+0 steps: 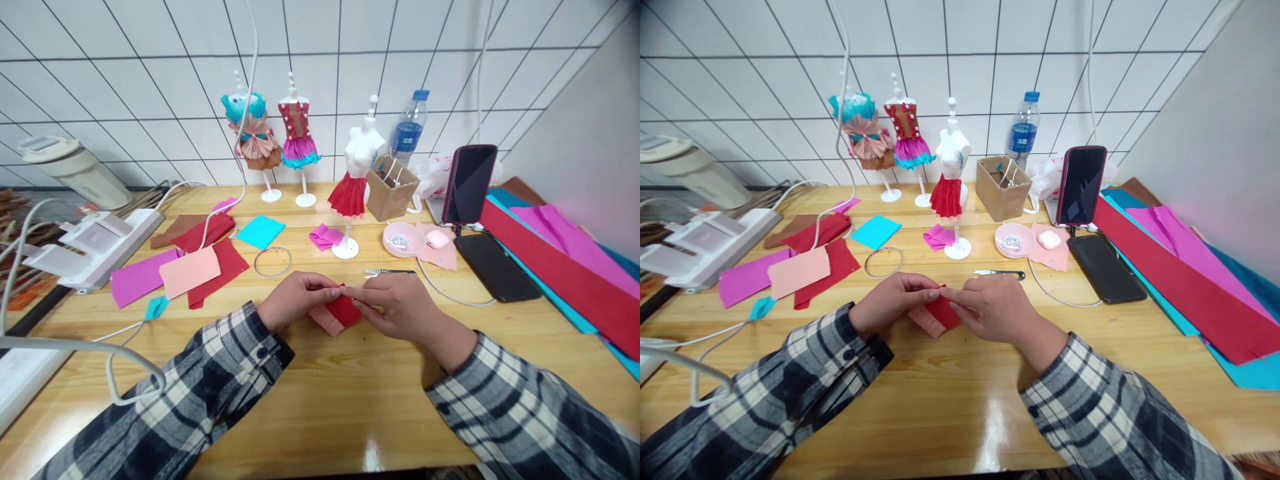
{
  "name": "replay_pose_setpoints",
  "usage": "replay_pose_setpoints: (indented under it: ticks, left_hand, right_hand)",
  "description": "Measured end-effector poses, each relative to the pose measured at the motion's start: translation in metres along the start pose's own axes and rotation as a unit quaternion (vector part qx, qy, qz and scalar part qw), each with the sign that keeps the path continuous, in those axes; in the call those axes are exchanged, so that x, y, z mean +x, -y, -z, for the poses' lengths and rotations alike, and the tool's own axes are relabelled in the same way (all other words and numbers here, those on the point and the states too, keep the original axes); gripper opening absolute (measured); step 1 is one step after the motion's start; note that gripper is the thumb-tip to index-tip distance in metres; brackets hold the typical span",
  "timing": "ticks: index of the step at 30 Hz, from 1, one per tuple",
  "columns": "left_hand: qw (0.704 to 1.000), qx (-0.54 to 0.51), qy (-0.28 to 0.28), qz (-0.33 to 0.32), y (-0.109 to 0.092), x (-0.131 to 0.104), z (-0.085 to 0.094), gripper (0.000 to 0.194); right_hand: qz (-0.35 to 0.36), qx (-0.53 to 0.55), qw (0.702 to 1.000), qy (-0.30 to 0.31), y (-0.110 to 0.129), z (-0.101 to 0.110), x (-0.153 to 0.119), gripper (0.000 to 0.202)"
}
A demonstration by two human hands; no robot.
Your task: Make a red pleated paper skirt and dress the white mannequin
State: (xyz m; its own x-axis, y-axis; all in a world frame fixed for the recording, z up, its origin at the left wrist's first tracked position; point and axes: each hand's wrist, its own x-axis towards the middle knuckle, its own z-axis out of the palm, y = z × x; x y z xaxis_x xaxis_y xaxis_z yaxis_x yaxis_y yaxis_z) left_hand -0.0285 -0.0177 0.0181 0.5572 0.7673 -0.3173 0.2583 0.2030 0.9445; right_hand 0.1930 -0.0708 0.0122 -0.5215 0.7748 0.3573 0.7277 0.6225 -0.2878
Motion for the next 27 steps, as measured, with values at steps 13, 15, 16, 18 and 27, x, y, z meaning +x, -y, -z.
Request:
replay_pose_setpoints:
  ticks: [13, 15, 16, 18, 27]
  left_hand:
    - [1.000, -0.009, -0.009, -0.008, -0.002, -0.006, -0.004, 0.032]
    - [1.000, 0.000, -0.023, -0.020, 0.000, -0.006, -0.004, 0.031]
    - [0.999, 0.005, -0.028, -0.026, 0.000, -0.006, -0.005, 0.030]
    - [0.999, 0.014, -0.030, -0.035, 0.001, -0.005, -0.004, 0.028]
    - [0.984, 0.151, -0.037, -0.090, 0.004, -0.001, -0.006, 0.024]
  right_hand:
    - [-0.086, 0.230, 0.969, -0.004, -0.001, -0.011, 0.002, 0.030]
    - [-0.117, 0.295, 0.948, 0.005, -0.001, -0.010, 0.004, 0.031]
    - [-0.133, 0.326, 0.936, 0.010, 0.000, -0.010, 0.005, 0.032]
    - [-0.173, 0.382, 0.908, 0.015, 0.000, -0.011, 0.007, 0.033]
    - [-0.330, 0.461, 0.824, -0.019, 0.000, -0.011, 0.011, 0.039]
